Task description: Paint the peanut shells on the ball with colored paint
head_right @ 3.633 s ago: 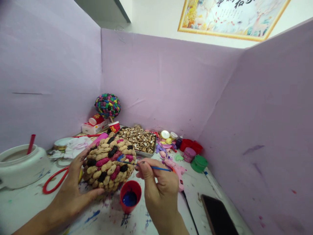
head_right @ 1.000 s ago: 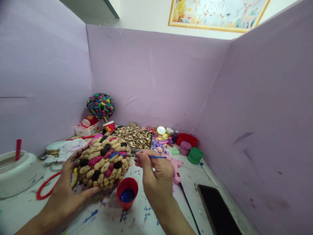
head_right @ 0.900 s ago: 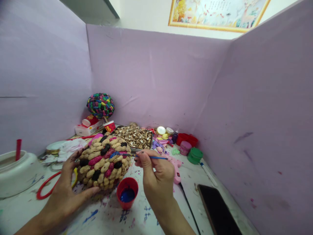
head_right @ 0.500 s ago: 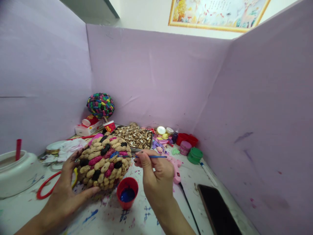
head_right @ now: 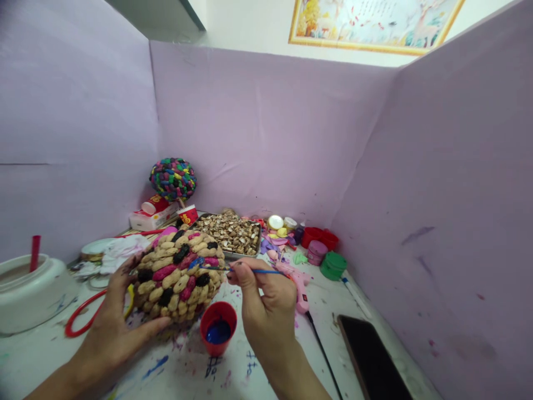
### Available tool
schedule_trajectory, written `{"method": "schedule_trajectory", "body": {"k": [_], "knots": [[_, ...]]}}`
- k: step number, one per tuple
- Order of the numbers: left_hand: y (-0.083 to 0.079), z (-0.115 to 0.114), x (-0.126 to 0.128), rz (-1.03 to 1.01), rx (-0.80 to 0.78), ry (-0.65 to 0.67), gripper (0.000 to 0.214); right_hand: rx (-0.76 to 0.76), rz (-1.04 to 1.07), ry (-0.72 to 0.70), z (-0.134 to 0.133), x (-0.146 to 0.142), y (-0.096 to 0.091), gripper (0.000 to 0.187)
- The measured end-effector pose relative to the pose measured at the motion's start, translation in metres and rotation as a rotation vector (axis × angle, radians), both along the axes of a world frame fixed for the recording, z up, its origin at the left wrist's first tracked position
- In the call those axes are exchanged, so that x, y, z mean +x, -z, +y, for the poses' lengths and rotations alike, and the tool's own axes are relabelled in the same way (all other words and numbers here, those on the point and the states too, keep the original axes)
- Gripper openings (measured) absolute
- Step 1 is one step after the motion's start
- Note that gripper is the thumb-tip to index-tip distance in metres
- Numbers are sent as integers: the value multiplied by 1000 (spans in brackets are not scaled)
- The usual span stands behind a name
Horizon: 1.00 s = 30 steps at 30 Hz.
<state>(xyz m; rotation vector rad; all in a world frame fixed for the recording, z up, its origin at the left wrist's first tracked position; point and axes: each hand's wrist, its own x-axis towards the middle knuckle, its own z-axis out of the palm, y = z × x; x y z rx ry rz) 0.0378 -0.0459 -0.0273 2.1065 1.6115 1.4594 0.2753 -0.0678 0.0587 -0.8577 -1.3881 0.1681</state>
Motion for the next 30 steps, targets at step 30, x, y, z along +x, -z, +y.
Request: {"method": "schedule_trajectory", "body": {"k": [30], "knots": [[4,2,-1,1,30,5,106,47,-37,87,3,3,5,19]]}}
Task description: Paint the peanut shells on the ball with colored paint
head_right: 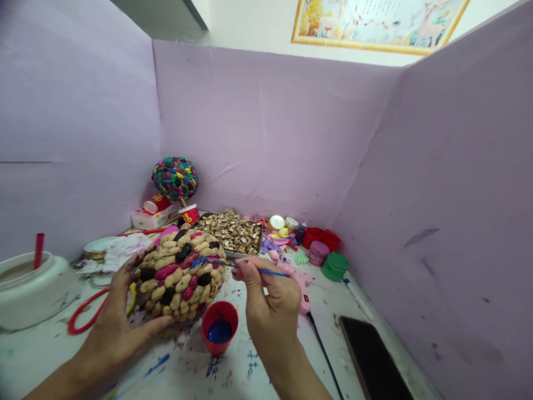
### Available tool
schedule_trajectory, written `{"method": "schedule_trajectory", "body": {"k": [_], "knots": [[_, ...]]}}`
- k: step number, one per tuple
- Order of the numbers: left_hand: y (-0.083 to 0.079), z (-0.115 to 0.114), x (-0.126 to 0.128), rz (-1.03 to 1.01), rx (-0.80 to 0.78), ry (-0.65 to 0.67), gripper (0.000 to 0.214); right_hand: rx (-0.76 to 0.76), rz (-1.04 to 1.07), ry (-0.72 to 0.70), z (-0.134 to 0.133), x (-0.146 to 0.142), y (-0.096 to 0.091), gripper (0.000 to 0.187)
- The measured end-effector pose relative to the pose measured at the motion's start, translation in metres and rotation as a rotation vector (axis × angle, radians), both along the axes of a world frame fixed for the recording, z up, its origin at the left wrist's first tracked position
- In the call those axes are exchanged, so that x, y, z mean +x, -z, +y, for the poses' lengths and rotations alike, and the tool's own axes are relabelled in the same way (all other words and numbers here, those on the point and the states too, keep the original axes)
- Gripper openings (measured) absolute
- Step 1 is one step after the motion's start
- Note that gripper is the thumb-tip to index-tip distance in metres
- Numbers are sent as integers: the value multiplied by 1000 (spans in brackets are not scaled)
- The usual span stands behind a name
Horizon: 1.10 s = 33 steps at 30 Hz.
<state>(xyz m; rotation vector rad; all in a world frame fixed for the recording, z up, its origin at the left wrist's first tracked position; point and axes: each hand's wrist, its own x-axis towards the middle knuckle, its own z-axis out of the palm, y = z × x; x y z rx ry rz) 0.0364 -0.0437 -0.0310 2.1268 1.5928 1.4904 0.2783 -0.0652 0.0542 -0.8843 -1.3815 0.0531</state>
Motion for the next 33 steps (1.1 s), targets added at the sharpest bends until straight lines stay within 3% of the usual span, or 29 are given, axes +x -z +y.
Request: {"method": "schedule_trajectory", "body": {"k": [12,18,33], "knots": [[-2,-1,0,-4,9,16,108,-15,-47,-140,-10,-9,2,16],[-5,-5,3,37,-34,25,104,-16,-75,-72,-9,-5,3,15],[-6,-9,11,12,97,69,105,-20,-190,106,-4,1,-8,17]]}}
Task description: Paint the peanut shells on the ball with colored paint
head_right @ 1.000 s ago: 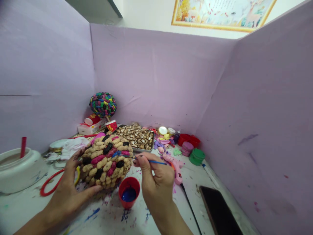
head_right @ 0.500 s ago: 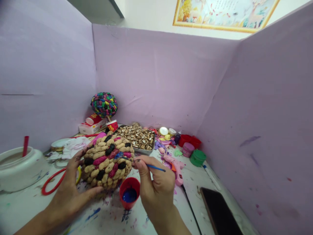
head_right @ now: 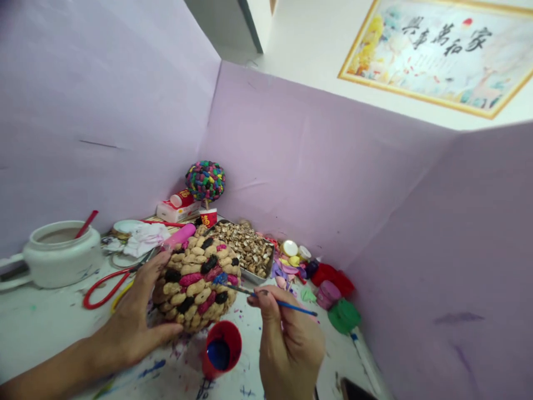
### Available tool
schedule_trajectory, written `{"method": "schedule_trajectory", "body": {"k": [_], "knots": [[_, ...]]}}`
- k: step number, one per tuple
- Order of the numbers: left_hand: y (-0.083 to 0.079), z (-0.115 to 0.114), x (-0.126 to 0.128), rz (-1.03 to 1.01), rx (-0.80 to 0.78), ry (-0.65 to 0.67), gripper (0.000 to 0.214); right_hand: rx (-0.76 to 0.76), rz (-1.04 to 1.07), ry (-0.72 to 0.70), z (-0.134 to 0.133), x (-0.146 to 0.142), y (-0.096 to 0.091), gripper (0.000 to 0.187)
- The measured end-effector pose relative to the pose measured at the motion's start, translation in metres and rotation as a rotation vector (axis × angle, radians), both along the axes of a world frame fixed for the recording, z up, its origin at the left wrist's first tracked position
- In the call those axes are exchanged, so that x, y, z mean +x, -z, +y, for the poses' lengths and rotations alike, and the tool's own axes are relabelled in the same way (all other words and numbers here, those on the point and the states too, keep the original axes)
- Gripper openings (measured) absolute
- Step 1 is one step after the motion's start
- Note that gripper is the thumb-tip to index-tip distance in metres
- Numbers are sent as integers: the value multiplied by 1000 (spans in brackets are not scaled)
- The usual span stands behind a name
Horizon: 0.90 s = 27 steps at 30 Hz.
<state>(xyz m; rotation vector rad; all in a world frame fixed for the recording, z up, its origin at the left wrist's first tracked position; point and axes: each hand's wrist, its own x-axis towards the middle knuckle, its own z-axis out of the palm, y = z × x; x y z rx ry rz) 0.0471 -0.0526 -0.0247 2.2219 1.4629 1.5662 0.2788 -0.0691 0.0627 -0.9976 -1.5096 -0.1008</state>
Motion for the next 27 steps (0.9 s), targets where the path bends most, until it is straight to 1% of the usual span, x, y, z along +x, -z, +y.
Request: {"method": "schedule_trajectory", "body": {"k": [3,6,13,19,22,27], "knots": [[2,0,1,-14,14,-4,106,-6,15,19,4,2,0,20],[3,0,1,-32,20,3,105,-6,56,54,6,0,-5,23],[7,1,1,-72,37,8,104,-50,84,86,7,-14,-14,33],[11,2,0,-50,46,25,105,-38,-56,46,17,-10,-25,31],[10,2,0,-55,47,13,104,-43,-83,36,22,-8,-30,31],[8,1,0,-33,22,28,105,-58,-79,16,25,-9,-32,32]]}}
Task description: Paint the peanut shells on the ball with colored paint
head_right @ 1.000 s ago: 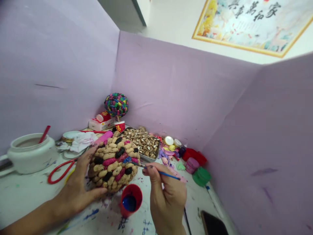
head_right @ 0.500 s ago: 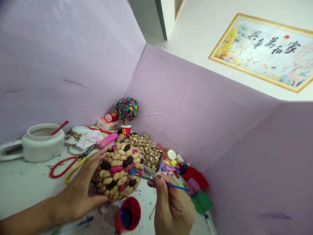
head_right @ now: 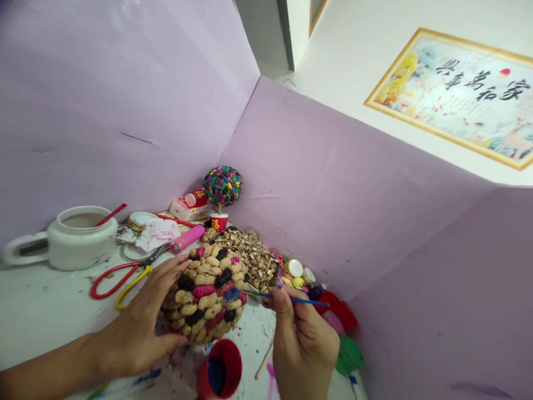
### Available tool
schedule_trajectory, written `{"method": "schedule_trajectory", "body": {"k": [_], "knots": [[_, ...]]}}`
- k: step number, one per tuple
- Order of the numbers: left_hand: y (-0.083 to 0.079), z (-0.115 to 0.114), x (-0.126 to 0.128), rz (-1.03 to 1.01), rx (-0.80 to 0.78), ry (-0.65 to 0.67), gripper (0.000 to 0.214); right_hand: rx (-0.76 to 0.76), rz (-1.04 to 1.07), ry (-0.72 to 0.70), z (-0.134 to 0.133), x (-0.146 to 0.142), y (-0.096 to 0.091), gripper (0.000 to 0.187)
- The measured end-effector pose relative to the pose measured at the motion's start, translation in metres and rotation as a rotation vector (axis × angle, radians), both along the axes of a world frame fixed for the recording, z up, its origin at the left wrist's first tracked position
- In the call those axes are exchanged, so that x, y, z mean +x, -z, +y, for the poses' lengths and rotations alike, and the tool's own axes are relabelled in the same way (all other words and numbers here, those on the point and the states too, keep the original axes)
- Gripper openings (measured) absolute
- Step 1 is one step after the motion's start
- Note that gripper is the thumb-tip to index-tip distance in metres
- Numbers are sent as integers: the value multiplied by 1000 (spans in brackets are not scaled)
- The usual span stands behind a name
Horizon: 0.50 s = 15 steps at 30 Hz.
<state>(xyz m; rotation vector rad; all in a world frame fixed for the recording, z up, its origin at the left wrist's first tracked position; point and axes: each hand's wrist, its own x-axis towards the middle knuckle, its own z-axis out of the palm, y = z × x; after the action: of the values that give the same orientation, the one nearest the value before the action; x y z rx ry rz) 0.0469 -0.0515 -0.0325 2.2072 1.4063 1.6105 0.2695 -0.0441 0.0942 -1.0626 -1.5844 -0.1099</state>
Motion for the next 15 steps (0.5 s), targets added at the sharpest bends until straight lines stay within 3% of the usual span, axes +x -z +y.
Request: {"method": "schedule_trajectory", "body": {"k": [15], "knots": [[0,0,0,3,-6,-3,104,-29,-8,5,1,-4,-7,28]]}}
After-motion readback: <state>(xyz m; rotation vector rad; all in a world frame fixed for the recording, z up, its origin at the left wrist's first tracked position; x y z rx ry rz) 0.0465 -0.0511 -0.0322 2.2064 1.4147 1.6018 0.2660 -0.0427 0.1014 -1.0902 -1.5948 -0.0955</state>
